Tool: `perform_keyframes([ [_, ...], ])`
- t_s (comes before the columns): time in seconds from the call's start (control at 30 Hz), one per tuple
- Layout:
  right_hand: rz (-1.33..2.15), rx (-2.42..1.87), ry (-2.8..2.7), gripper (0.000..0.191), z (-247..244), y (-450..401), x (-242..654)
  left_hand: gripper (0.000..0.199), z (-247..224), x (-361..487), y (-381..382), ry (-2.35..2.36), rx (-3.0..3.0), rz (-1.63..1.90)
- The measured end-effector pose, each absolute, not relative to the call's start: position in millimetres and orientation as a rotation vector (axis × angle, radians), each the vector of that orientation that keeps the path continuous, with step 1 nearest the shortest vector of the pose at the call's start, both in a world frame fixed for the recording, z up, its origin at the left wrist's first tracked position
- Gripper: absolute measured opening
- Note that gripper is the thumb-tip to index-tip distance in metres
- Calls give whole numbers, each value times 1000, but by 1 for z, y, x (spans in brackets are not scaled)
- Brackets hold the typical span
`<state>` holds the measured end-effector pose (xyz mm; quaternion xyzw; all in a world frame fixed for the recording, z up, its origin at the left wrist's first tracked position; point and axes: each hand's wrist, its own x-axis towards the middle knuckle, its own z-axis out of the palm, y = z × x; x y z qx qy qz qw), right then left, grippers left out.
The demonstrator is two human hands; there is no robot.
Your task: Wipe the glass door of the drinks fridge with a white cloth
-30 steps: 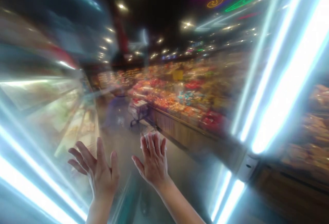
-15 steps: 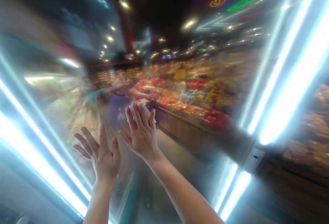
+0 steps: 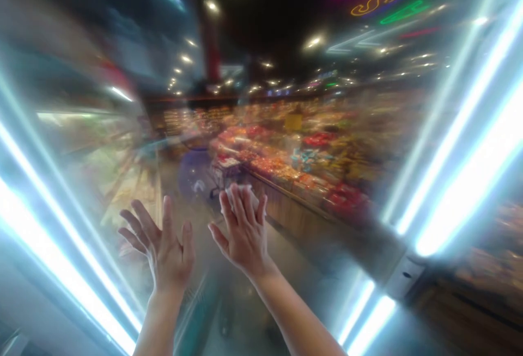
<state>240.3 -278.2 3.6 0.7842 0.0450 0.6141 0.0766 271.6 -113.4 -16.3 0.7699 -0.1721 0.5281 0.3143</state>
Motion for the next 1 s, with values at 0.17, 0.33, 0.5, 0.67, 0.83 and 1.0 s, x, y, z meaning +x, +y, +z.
perform_keyframes([
  [0.17, 1896, 2325, 18, 95, 10, -339, 217, 83, -2, 261, -159, -574, 2033, 1441],
  [0.33, 1864, 2301, -49, 92, 13, -392, 195, 82, 22, 243, -206, -691, 1955, 1449],
  [0.5, 1902, 2253, -95, 88, 20, -453, 171, 85, 39, 233, -230, -771, 2008, 1455],
  [0.67, 1868, 2299, -142, 89, 46, -504, 149, 84, 53, 236, -232, -684, 2027, 1537],
  [0.83, 1835, 2232, -25, 94, 55, -523, 144, 80, 72, 233, -238, -659, 2035, 1618],
  [1.0, 1913, 2254, -86, 90, 113, -523, 142, 78, 105, 216, -264, -644, 2006, 1650],
])
